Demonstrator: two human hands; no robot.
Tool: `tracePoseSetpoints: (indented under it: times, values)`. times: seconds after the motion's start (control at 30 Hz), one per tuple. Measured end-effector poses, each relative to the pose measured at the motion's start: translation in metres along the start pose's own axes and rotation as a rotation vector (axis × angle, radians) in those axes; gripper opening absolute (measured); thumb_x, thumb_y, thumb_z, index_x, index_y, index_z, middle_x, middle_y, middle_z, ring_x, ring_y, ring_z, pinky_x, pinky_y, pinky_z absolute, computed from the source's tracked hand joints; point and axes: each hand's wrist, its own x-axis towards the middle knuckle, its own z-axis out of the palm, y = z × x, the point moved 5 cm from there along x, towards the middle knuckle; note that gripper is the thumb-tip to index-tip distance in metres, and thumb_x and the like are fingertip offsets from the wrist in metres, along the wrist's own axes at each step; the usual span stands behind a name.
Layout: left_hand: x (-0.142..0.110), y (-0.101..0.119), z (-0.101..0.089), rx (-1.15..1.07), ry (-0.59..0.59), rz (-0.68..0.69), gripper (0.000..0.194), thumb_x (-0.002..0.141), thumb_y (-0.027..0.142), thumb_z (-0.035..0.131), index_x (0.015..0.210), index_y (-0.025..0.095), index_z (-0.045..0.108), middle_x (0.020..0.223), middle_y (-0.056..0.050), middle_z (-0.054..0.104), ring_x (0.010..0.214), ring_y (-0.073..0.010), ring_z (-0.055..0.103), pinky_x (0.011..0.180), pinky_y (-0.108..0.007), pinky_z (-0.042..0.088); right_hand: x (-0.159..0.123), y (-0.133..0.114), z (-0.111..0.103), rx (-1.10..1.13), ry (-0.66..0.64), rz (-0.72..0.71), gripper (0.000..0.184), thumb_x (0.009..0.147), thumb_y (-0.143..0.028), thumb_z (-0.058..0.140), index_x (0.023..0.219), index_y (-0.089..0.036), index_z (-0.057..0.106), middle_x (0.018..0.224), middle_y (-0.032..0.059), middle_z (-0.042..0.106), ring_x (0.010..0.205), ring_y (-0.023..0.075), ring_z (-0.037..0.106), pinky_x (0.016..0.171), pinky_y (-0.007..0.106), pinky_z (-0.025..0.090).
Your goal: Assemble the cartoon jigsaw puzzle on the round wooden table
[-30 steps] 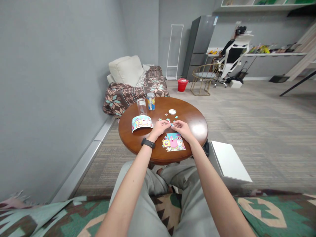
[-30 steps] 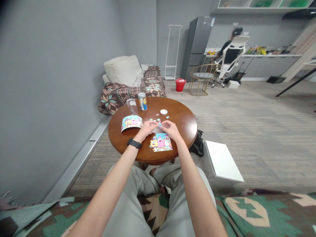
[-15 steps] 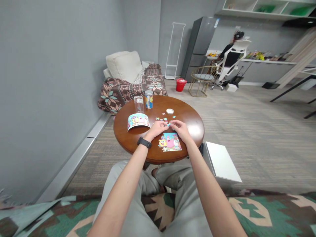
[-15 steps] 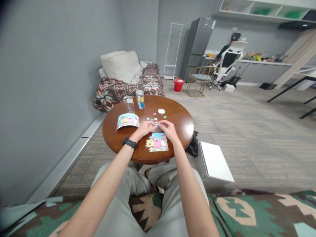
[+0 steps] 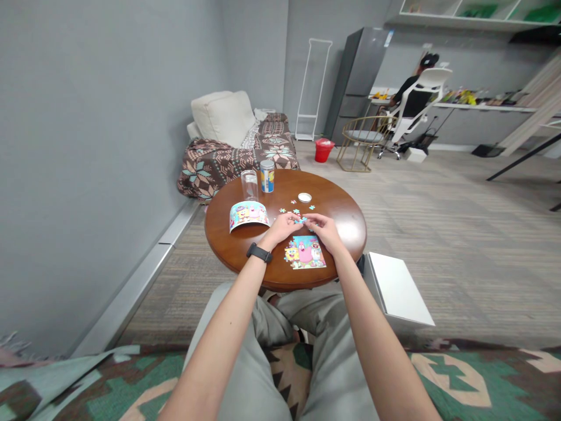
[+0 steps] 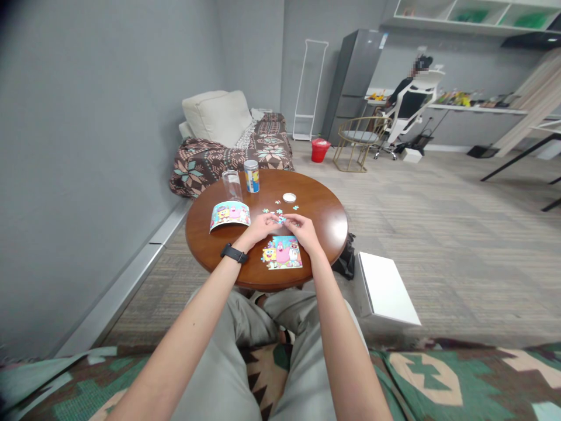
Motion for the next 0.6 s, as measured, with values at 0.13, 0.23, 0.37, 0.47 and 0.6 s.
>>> tracePoseSetpoints:
  times: [0.13, 0.23, 0.37, 0.47, 0.6]
  values:
    - [-0.0005, 0.0010, 0.0001, -0.020, 0.004, -0.003, 0.018, 0.068, 0.020, 0.078, 0.074, 0.015, 0.062, 0.049, 0.010, 0.038, 0.046, -0.0059, 0.032, 0.049, -0.020, 0.022, 0.0004, 0.0013, -0.0003, -0.019, 0.011, -0.001, 0.033, 0.073, -0.044, 0.074, 0.096, -0.021, 0.075, 0.095, 0.0060, 0.076, 0.085, 0.0215, 0.066, 0.084, 0.037, 0.052]
    - [-0.0013, 0.0017, 0.0002, -0.022, 0.006, -0.011, 0.017, 0.069, 0.019, 0.077, 0.077, 0.015, 0.063, 0.049, 0.010, 0.039, 0.045, -0.0058, 0.032, 0.049, -0.020, 0.023, 0.0010, 0.0023, 0.0002, -0.020, 0.017, 0.007, 0.033, 0.073, -0.047, 0.073, 0.094, -0.021, 0.074, 0.088, 0.0052, 0.074, 0.081, 0.0203, 0.064, 0.079, 0.035, 0.052]
    - [-0.0029, 0.0032, 0.0005, -0.024, 0.007, -0.024, 0.011, 0.074, 0.019, 0.074, 0.079, 0.015, 0.065, 0.048, 0.009, 0.039, 0.045, -0.0064, 0.034, 0.049, -0.021, 0.024, 0.0018, 0.0023, 0.0010, -0.014, 0.024, 0.005, 0.032, 0.071, -0.049, 0.073, 0.088, -0.021, 0.070, 0.087, 0.0051, 0.071, 0.077, 0.0190, 0.062, 0.076, 0.034, 0.051]
    - [-0.0043, 0.0046, 0.0007, -0.014, 0.001, -0.038, 0.013, 0.076, 0.020, 0.073, 0.072, 0.014, 0.063, 0.046, 0.009, 0.037, 0.044, -0.0065, 0.035, 0.049, -0.021, 0.025, 0.0018, 0.0017, 0.0010, -0.026, 0.025, -0.002, 0.030, 0.070, -0.048, 0.073, 0.082, -0.021, 0.067, 0.084, 0.0042, 0.069, 0.075, 0.0181, 0.060, 0.075, 0.033, 0.049]
    - [-0.0054, 0.0060, 0.0007, -0.008, 0.002, -0.042, 0.014, 0.077, 0.021, 0.074, 0.070, 0.014, 0.063, 0.045, 0.009, 0.036, 0.044, -0.0065, 0.035, 0.049, -0.021, 0.025, 0.0011, 0.0006, 0.0014, -0.027, 0.004, -0.010, 0.030, 0.070, -0.048, 0.074, 0.077, -0.021, 0.062, 0.078, 0.0020, 0.066, 0.073, 0.0172, 0.059, 0.073, 0.032, 0.049]
